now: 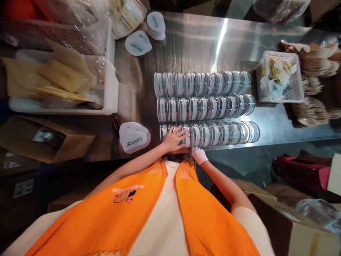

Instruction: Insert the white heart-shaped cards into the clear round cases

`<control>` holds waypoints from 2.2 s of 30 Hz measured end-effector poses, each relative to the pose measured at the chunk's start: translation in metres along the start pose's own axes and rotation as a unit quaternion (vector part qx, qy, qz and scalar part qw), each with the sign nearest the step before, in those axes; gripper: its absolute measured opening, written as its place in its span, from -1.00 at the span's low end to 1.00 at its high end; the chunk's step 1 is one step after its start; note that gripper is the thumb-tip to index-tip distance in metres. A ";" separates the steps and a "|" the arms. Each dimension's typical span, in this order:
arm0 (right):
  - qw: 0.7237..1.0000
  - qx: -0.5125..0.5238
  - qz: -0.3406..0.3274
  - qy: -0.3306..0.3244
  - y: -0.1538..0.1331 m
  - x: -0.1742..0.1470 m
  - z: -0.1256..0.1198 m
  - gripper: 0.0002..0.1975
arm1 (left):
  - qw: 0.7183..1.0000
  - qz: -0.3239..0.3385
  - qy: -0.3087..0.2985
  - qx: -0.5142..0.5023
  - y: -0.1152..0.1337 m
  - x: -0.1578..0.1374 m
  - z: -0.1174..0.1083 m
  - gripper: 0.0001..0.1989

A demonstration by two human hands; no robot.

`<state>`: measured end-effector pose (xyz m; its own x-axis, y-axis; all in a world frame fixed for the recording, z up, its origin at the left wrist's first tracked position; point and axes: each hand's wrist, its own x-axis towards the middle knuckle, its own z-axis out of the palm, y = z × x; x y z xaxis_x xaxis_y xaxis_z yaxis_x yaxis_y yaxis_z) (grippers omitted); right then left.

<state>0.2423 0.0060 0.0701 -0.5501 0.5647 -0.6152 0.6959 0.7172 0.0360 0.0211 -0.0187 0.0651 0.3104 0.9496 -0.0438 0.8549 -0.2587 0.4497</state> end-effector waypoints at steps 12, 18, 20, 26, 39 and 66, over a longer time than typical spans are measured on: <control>0.978 0.038 -0.013 0.205 0.038 0.044 -0.084 -0.55 | 0.999 -0.008 0.001 0.031 -0.037 -0.030 -0.033 -0.31; 0.995 -0.010 -0.024 -0.093 0.024 0.143 -0.169 -0.63 | 0.999 -0.035 0.009 0.006 -0.037 -0.032 -0.018 -0.32; 0.994 -0.024 -0.029 -0.100 0.020 0.151 -0.171 -0.63 | 0.999 -0.035 0.012 -0.003 -0.038 -0.031 -0.017 -0.32; 0.996 -0.046 -0.056 -0.045 0.016 0.126 -0.161 -0.60 | 0.999 -0.034 0.026 -0.022 -0.040 -0.030 -0.015 -0.33; 0.996 -0.069 -0.051 0.040 0.007 0.069 -0.128 -0.69 | 0.998 -0.057 0.022 -0.007 -0.031 -0.035 -0.020 -0.37; 0.977 -0.037 -0.185 -0.102 -0.022 0.136 -0.196 -0.77 | 0.998 -0.057 0.003 -0.014 -0.057 -0.065 -0.008 -0.31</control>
<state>0.0619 0.1475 0.1401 -0.6488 0.1735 -0.7409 0.4277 0.8884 -0.1665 -0.0515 -0.0637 0.0494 0.2094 0.9735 -0.0916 0.8729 -0.1439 0.4662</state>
